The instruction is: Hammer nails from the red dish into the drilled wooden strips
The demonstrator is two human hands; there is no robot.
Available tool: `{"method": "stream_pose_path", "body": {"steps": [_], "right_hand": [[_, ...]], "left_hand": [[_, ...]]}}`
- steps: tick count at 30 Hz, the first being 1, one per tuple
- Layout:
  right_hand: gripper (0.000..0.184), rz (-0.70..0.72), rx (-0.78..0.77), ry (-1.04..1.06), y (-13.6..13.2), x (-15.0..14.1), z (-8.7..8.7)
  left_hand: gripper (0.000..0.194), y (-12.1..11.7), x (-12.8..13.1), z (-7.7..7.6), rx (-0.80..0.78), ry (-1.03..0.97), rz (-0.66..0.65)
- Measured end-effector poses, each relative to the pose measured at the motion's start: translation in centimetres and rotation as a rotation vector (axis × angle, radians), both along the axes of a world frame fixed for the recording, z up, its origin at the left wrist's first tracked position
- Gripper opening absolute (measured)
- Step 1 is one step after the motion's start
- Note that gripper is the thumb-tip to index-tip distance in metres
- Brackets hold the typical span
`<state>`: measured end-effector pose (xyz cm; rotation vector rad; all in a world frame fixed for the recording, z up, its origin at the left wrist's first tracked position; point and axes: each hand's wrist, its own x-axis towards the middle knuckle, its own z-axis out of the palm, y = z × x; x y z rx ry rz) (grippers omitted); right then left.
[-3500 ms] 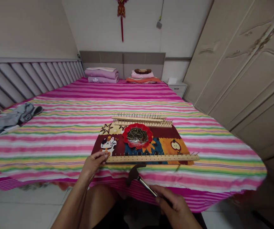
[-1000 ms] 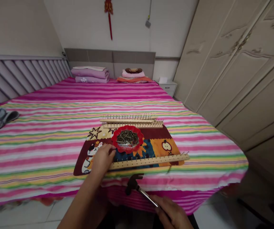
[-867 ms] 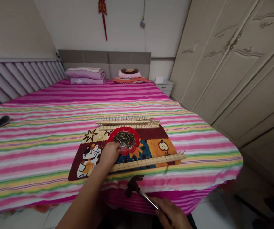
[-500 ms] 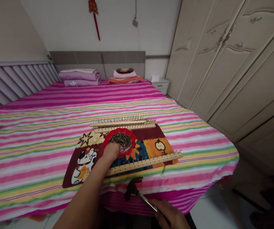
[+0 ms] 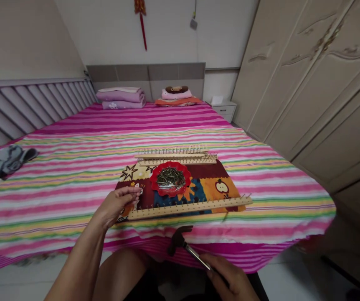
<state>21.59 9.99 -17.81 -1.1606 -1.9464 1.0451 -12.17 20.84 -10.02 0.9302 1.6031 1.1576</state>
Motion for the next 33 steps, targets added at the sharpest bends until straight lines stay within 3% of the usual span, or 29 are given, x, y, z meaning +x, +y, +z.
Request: {"method": "stream_pose_path", "body": {"steps": [3,6,15,27,33], "right_hand": [[0.038,0.024,-0.005,0.035,-0.2,-0.4,0.4],[0.037,0.017,-0.009,0.051,-0.3,-0.8,0.8],[0.034,0.053,-0.065,0.004,-0.8,-1.2,1.5],[0.033,0.064,-0.095,-0.049,-0.8,-0.7,0.7],[0.033,0.076,-0.063,-0.056,-0.3,-1.3,1.2]], "left_hand": [[0.049,-2.4,-1.3,-0.9,-0.014,-0.062,0.063],[0.051,-3.8,-2.0,-2.2,0.017,-0.004,0.149],[0.052,-3.7,-1.7,-5.7,0.087,-0.036,0.319],[0.046,-3.6,-1.8,-7.3,0.049,0.102,0.282],[0.043,-3.6,-1.8,-8.1,0.068,0.201,0.282]]}}
